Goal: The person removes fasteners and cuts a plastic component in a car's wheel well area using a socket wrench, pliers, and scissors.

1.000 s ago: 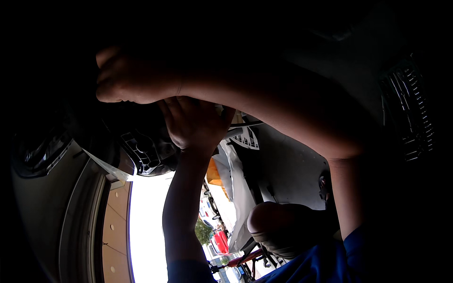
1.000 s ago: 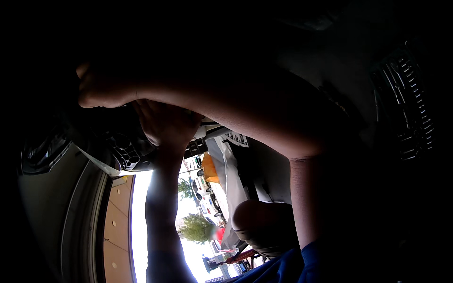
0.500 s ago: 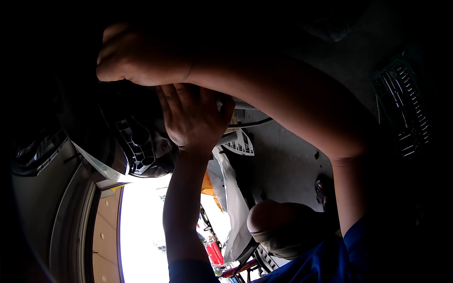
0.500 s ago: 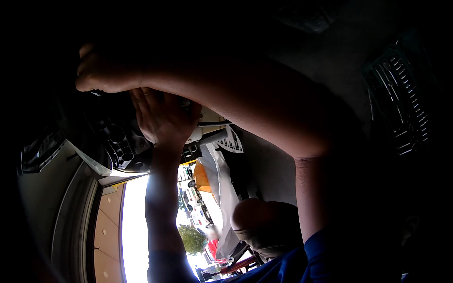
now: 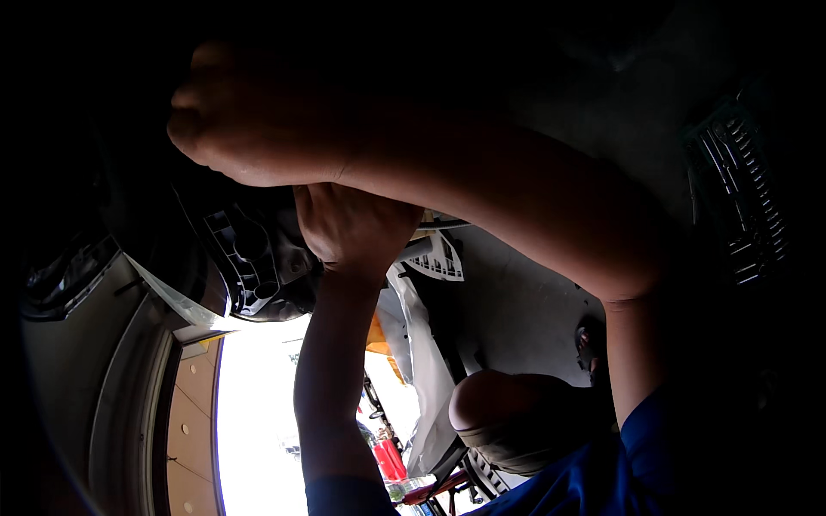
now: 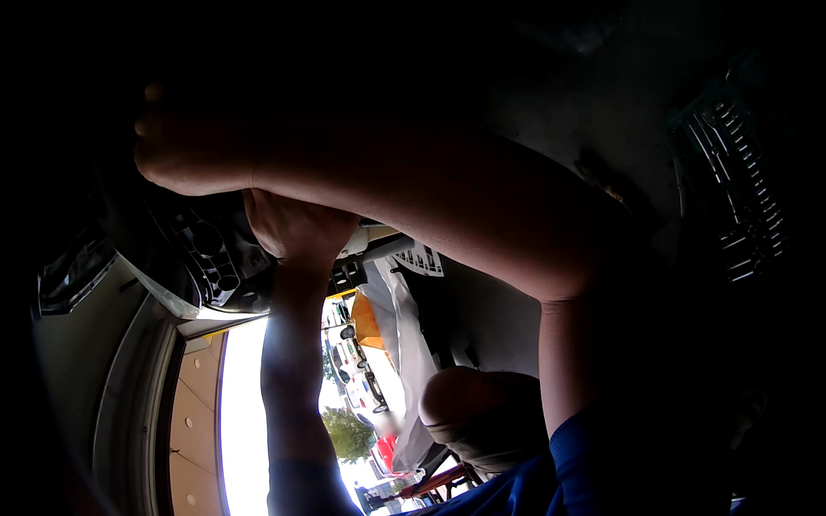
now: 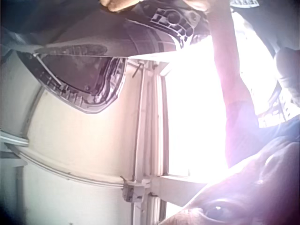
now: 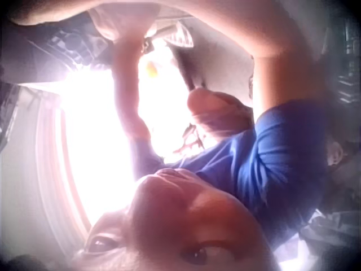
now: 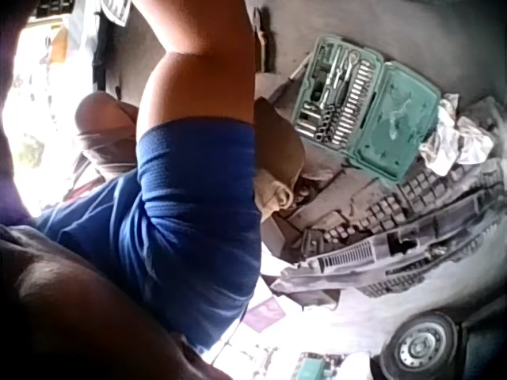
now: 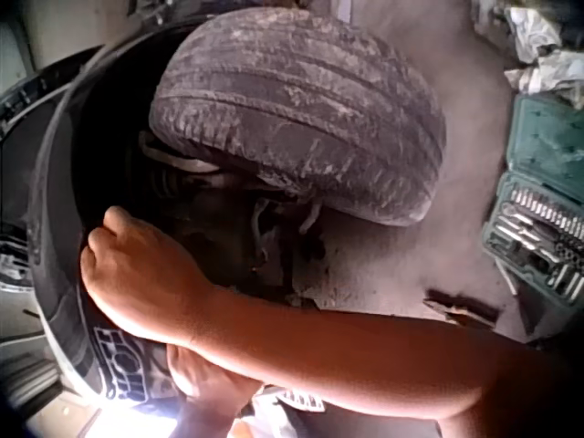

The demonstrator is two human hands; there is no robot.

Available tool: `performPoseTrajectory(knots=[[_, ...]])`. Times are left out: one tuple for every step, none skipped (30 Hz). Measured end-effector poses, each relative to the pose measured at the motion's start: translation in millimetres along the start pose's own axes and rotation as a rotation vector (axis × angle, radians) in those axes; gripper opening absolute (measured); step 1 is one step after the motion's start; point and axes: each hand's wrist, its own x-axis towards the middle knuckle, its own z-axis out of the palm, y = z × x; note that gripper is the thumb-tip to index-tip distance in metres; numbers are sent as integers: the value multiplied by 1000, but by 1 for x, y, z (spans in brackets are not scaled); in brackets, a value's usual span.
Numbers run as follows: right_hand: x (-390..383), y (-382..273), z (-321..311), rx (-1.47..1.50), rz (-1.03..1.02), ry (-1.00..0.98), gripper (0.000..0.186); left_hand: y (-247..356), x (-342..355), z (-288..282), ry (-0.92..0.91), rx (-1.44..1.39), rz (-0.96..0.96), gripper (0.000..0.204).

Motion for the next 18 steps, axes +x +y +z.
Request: performPoseTrajectory(knots=[[1, -2, -4, -92, 39, 2, 11, 0, 6, 1, 44, -58, 0, 56], [-1, -4, -5, -45, -3, 20, 13, -2, -2, 4, 42, -78, 7, 55], [-2, -6, -6, -47, 31, 27, 13, -4, -6, 6, 41, -101, 14, 54], [-1, -9, -8, -53, 64, 34, 13, -5, -6, 7, 54, -106, 11, 54], [-1, -11, -14, -62, 96, 37, 14, -4, -4, 10, 69, -116, 6, 54], [2, -10, -22, 78, 240, -59, 13, -2, -1, 12, 88, -128, 4, 54], [6, -8, -33, 213, 384, -151, 13, -1, 2, 14, 102, -113, 6, 53], [16, -24, -40, 445, 537, -246, 13, -10, -12, -6, 39, -40, -2, 53], [13, -22, -37, 417, 490, -395, 11, -11, -30, 14, 72, -8, -20, 52], [10, -20, -33, 393, 441, -541, 10, -12, -48, 34, 101, 29, -41, 52], [12, -17, -39, 383, 413, -578, 10, -12, -50, 38, 132, 46, -37, 52], [12, -17, -41, 389, 412, -585, 10, -12, -53, 39, 136, 48, -34, 52], [10, -18, -39, 399, 424, -579, 10, -11, -54, 40, 121, 47, -35, 52], [11, -15, -45, 393, 449, -548, 11, -7, -42, 38, 123, 31, -28, 52], [13, -14, -50, 395, 487, -506, 11, -4, -32, 36, 123, 20, -19, 53], [12, -15, -50, 414, 544, -452, 12, -2, -24, 33, 124, 7, -12, 53], [12, -17, -45, 467, 592, -404, 12, -3, -25, 30, 103, 13, -15, 53], [10, -20, -41, 526, 654, -347, 13, -3, -26, 28, 85, 17, -18, 53]])
